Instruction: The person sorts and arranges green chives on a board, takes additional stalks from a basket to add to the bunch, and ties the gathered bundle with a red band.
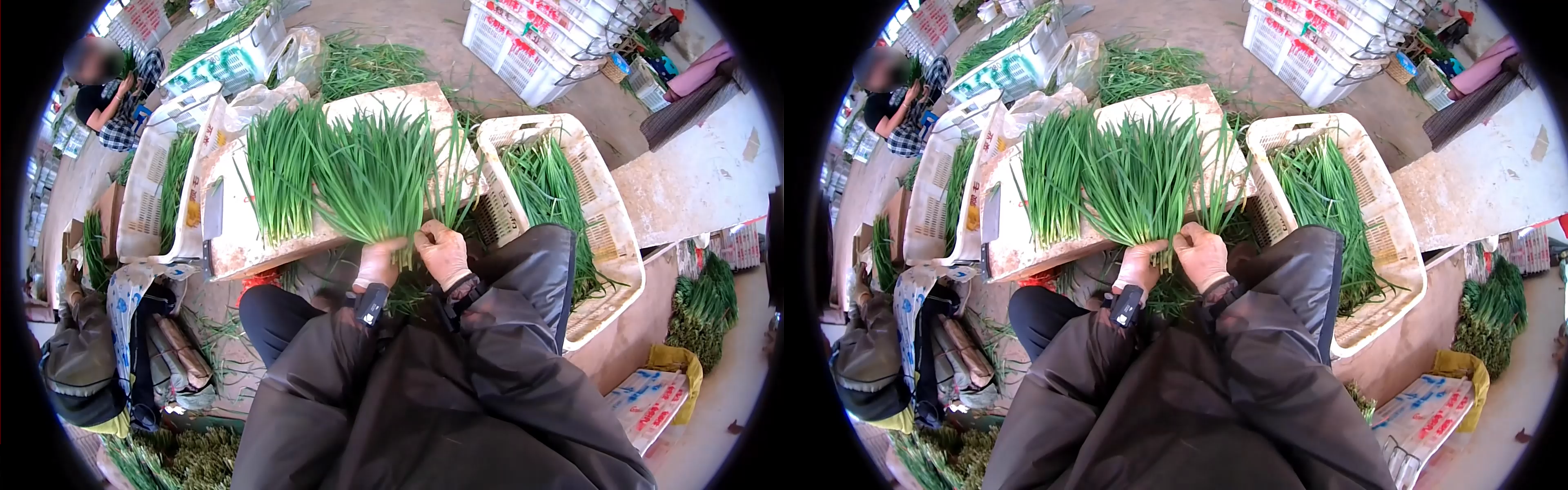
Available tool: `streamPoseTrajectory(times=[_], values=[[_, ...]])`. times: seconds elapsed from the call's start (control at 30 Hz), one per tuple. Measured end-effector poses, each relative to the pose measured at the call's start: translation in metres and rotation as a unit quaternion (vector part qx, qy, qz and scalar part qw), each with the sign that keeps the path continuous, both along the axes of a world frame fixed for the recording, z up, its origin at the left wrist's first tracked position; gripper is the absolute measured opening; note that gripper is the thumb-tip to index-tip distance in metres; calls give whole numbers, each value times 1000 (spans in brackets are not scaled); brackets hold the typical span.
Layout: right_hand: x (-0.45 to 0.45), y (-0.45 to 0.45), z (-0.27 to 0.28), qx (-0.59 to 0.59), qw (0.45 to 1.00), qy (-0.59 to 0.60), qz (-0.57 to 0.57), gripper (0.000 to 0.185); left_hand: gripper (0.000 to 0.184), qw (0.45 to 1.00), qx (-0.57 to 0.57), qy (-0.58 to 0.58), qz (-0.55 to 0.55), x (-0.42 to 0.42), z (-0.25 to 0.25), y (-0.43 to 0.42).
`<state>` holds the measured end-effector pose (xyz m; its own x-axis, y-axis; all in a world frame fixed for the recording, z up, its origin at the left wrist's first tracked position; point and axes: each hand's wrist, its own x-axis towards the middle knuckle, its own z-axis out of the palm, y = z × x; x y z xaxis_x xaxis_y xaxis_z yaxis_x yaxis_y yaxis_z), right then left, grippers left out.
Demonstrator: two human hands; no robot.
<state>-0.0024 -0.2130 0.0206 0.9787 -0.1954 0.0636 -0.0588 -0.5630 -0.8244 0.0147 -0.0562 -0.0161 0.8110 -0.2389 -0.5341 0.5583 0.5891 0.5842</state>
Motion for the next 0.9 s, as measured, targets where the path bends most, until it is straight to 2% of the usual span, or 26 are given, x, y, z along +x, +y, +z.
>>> streamPoseTrajectory(times=[0.03, 0.1, 0.17, 0.23, 0.27, 0.3, 0.33, 0.37, 0.43, 0.47, 0.5, 0.57, 0.67, 0.77, 0.8, 0.9], values=[[-1, 0, 3, 12, 1000, -9, -5, 20, 38, 997, -38, 62, 18, 2, 7, -1], [-3, 1, 5, -16, 999, 7, -30, 20, 28, 998, 44, -32, 10, -2, -2, -3], [-4, -1, 4, -48, 997, 19, -62, 20, 21, 998, 47, -38, 24, -1, -15, -4], [-5, -6, -3, -84, 991, 27, -100, 21, 16, 997, -29, 44, 58, 4, -12, -7], [-6, -10, -6, -145, 984, 74, -78, 21, 13, 996, -39, 50, 56, 4, -10, -4], [-7, -12, 4, -217, 959, 181, -6, 20, 14, 996, -49, 50, 63, 4, -9, -4], [-9, -17, -8, -265, 922, 257, 116, 23, 14, 995, -60, 50, 69, 4, -7, -5], [-12, -19, -18, -307, 862, 326, 236, 27, 14, 993, -70, 49, 76, 5, -4, -5], [-24, -18, -21, -264, 817, 369, 356, 30, 15, 997, -41, 26, 66, 5, -4, -4], [-19, -17, -25, -269, 840, 367, 296, 29, 16, 999, -21, 3, 47, 3, -5, -2], [-16, -17, -12, -274, 873, 362, 180, 27, 17, 999, 0, -19, 30, 1, -5, 0], [-5, -29, 15, -275, 907, 315, 42, 31, 18, 999, 16, -50, 8, 0, -21, 4], [7, -54, 21, -260, 939, 206, -91, 38, 20, 994, 46, -102, 12, 4, -58, 3], [5, -61, 6, -238, 941, 231, -65, 50, 20, 999, 0, -33, 26, 4, -34, 1], [7, -61, -8, -208, 942, 258, -57, 64, 21, 999, -28, 10, 28, 4, -19, 1], [6, -61, -29, -168, 956, 239, -24, 57, 22, 996, -61, 55, 47, 4, -6, 0]])
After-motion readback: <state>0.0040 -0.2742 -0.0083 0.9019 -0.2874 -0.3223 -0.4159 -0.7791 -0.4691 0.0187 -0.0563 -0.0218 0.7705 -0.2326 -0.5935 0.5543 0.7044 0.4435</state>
